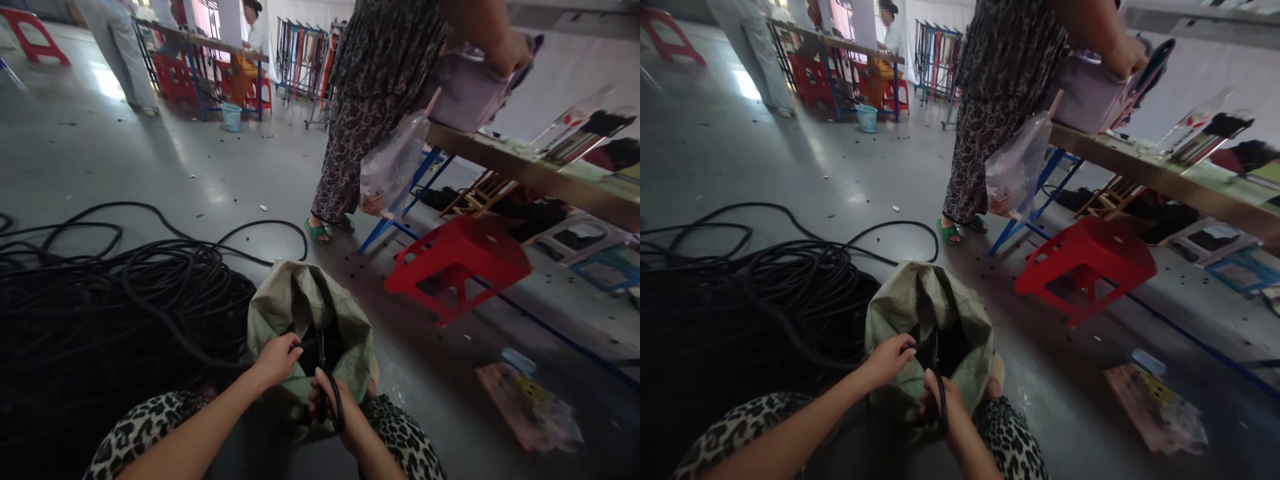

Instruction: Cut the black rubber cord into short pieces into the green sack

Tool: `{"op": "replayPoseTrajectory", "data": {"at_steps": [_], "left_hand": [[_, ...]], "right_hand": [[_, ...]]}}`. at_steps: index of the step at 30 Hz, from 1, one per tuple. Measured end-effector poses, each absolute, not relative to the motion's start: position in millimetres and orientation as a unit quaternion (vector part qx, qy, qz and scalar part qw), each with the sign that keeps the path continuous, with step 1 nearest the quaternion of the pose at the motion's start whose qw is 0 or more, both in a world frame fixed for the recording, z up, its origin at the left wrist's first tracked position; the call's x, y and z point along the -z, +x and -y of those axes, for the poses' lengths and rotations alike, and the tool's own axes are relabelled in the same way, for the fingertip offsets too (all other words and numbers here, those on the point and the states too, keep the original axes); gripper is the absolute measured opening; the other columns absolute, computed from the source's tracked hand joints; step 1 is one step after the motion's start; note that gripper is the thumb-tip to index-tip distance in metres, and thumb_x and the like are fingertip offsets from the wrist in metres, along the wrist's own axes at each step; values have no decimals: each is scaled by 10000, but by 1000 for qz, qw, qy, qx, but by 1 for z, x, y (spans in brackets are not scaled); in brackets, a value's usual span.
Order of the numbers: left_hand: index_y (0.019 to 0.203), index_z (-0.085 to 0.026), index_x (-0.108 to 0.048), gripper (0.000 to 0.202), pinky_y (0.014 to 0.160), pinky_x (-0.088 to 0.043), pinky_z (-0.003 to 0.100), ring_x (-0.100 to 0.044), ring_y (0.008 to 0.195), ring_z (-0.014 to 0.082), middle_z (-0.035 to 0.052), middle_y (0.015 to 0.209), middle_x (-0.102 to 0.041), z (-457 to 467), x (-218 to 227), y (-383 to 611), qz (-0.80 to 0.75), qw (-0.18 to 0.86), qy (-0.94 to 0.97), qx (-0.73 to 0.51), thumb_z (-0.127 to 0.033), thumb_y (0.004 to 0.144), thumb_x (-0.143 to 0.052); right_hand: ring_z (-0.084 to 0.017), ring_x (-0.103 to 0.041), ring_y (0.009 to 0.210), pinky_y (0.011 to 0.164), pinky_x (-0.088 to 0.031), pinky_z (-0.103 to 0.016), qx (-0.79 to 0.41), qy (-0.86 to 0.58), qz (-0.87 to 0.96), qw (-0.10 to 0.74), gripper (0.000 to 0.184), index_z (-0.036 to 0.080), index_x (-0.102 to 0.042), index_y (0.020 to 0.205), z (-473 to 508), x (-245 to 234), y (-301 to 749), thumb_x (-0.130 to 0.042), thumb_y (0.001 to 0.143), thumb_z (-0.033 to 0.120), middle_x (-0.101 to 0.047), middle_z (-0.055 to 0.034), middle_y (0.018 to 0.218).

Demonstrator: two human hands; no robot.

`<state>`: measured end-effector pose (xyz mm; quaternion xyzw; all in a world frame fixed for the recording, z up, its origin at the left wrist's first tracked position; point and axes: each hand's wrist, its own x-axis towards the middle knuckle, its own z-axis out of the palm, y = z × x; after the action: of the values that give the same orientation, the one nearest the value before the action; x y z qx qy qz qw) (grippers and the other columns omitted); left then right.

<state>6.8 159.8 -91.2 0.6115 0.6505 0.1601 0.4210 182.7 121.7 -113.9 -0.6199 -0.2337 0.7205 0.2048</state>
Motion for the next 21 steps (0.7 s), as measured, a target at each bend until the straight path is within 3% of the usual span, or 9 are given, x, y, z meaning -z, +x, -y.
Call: {"op": "replayPoseTrajectory", "data": {"at_steps": [5,12,21], "left_hand": [[971,-179,-641,224,741,-438,261,-627,890,179,37,879,-700,-156,93,8,-648,423,612,-163,-269,830,-492],[1034,-170,-639,253,803,-461,264,-635,956,180,59,991,-708,-155,91,9,-673,408,595,-161,-243,820,-526],[1085,-157,-665,310,883,-468,294,-634,1009,207,81,1097,-698,-147,77,5,-693,393,571,-196,-263,824,-536]], "right_hand": [[-134,-567,412,385,-370,-212,-723,-614,249,195,603,132,-514,777,-120,115,182,-681,617,689,-563,5,568],[-131,-569,409,398,-386,-213,-730,-602,269,179,533,139,-502,776,-114,123,192,-626,714,654,-568,-4,573],[-127,-589,464,463,-418,-220,-734,-584,295,183,544,117,-535,810,-106,108,191,-644,709,640,-591,-15,611]]}}
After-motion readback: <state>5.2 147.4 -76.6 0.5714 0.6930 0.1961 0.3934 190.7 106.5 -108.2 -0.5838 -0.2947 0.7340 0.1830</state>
